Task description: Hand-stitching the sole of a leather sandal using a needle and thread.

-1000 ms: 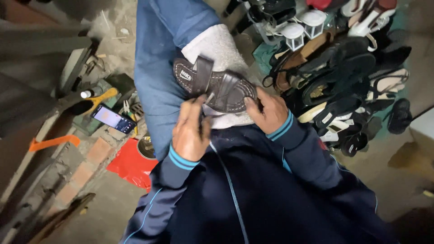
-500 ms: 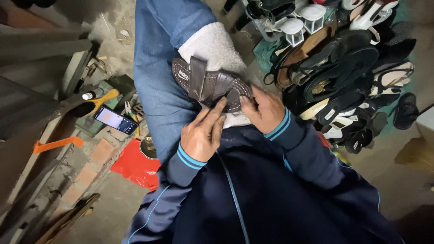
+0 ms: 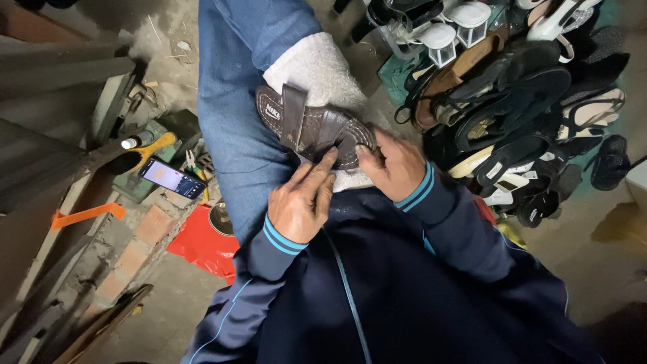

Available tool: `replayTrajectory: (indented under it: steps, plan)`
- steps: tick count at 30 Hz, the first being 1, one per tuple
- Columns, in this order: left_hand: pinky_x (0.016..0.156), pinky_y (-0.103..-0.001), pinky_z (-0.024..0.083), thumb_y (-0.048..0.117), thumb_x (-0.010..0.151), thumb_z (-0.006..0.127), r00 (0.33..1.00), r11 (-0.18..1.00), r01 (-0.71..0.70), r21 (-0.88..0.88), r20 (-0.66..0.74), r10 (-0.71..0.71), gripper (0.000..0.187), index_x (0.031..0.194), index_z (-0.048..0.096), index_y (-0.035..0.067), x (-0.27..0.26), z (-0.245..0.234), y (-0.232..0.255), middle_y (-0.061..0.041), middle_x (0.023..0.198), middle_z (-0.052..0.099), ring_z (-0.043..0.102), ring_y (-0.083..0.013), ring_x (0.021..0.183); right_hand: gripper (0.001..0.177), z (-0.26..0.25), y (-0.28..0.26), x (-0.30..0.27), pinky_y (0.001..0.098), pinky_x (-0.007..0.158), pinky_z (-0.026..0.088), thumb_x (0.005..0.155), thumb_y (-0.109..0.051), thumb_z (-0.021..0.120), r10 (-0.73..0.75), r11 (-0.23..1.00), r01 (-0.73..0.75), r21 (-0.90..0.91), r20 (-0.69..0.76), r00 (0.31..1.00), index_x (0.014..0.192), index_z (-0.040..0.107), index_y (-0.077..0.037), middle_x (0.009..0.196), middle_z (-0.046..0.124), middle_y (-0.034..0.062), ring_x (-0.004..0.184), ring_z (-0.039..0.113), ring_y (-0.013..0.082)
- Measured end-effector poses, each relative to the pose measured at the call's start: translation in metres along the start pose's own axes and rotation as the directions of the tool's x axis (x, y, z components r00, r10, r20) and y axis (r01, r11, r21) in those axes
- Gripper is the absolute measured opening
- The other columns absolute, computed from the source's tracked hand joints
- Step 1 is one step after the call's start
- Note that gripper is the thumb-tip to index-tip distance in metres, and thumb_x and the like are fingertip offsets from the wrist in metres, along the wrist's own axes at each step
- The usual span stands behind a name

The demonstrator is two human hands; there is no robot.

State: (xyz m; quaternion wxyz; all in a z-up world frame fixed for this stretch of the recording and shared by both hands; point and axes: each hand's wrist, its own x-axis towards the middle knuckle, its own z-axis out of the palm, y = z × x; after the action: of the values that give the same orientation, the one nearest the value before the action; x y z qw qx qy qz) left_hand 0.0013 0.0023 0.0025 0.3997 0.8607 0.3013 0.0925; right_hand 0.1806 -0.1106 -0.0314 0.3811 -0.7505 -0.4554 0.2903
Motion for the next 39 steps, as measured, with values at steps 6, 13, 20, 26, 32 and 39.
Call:
replayTrajectory:
  steps: [6, 13, 20, 26, 32, 39]
  plan:
    - [0.058, -0.046, 0.058, 0.019, 0.1, 0.062, 1.0, 1.0, 0.003, 0.015, -0.001, -0.003, 0.036, 0.134, 0.069, 0.023, 0.0, -0.003, 0.004, -0.006, 0.086, 0.07, 0.071, -0.0372, 0.076, 0.032, -0.003, -0.007, 0.006, 0.0441, 0.031, 0.038, 0.105, -0.023, 0.055, 0.003, 1.0, -0.003, 0.023, 0.008, 1.0, 0.078, 0.057, -0.007, 0.06, 0.058, 0.0231, 0.043, 0.052, 0.0409]
    - [0.057, -0.045, 0.058, 0.019, 0.099, 0.062, 1.0, 0.999, -0.022, 0.024, -0.011, 0.023, 0.034, 0.132, 0.07, 0.023, 0.002, -0.001, 0.0, -0.004, 0.083, 0.069, 0.071, -0.0349, 0.072, 0.035, -0.003, -0.008, 0.004, 0.0428, 0.032, 0.038, 0.105, -0.021, 0.056, -0.005, 1.0, 0.005, 0.003, 0.014, 1.0, 0.073, 0.055, -0.006, 0.063, 0.06, 0.025, 0.043, 0.053, 0.0399]
    - [0.055, -0.045, 0.058, 0.019, 0.1, 0.062, 1.0, 0.999, -0.02, 0.026, -0.011, 0.02, 0.032, 0.13, 0.071, 0.021, 0.0, 0.001, 0.0, -0.005, 0.082, 0.069, 0.071, -0.0355, 0.071, 0.037, -0.002, -0.008, 0.002, 0.0445, 0.032, 0.04, 0.106, -0.023, 0.056, 0.01, 1.0, -0.01, -0.015, 0.006, 1.0, 0.073, 0.056, -0.006, 0.064, 0.06, 0.0271, 0.044, 0.052, 0.0408]
    - [0.056, -0.045, 0.058, 0.018, 0.1, 0.061, 1.0, 0.999, -0.023, 0.026, -0.001, 0.023, 0.033, 0.131, 0.071, 0.022, 0.0, 0.0, -0.001, -0.006, 0.083, 0.069, 0.071, -0.0357, 0.074, 0.035, -0.004, -0.012, 0.003, 0.0492, 0.037, 0.044, 0.106, -0.024, 0.057, 0.036, 0.999, -0.036, 0.014, 0.022, 0.999, 0.077, 0.059, -0.003, 0.066, 0.06, 0.0284, 0.051, 0.055, 0.0462]
    - [0.058, -0.044, 0.058, 0.017, 0.098, 0.062, 1.0, 1.0, 0.006, -0.013, 0.029, -0.006, 0.034, 0.131, 0.071, 0.022, 0.0, -0.009, 0.003, -0.005, 0.084, 0.07, 0.072, -0.0352, 0.076, 0.033, -0.008, -0.021, 0.007, 0.0461, 0.039, 0.044, 0.101, -0.022, 0.063, 0.062, 0.995, -0.067, 0.074, 0.061, 0.996, 0.076, 0.06, -0.001, 0.063, 0.06, 0.0272, 0.054, 0.059, 0.0452]
    - [0.076, -0.041, 0.062, 0.018, 0.101, 0.06, 1.0, 1.0, 0.003, -0.009, 0.022, -0.003, 0.029, 0.128, 0.073, 0.021, -0.012, -0.04, -0.005, -0.001, 0.104, 0.08, 0.075, -0.0304, 0.091, 0.037, 0.007, -0.044, 0.006, 0.0349, 0.046, 0.051, 0.105, -0.035, 0.054, -0.087, 0.922, 0.107, -0.372, 0.071, 0.994, 0.079, 0.059, -0.009, 0.058, 0.059, 0.0061, 0.048, 0.06, 0.0245]
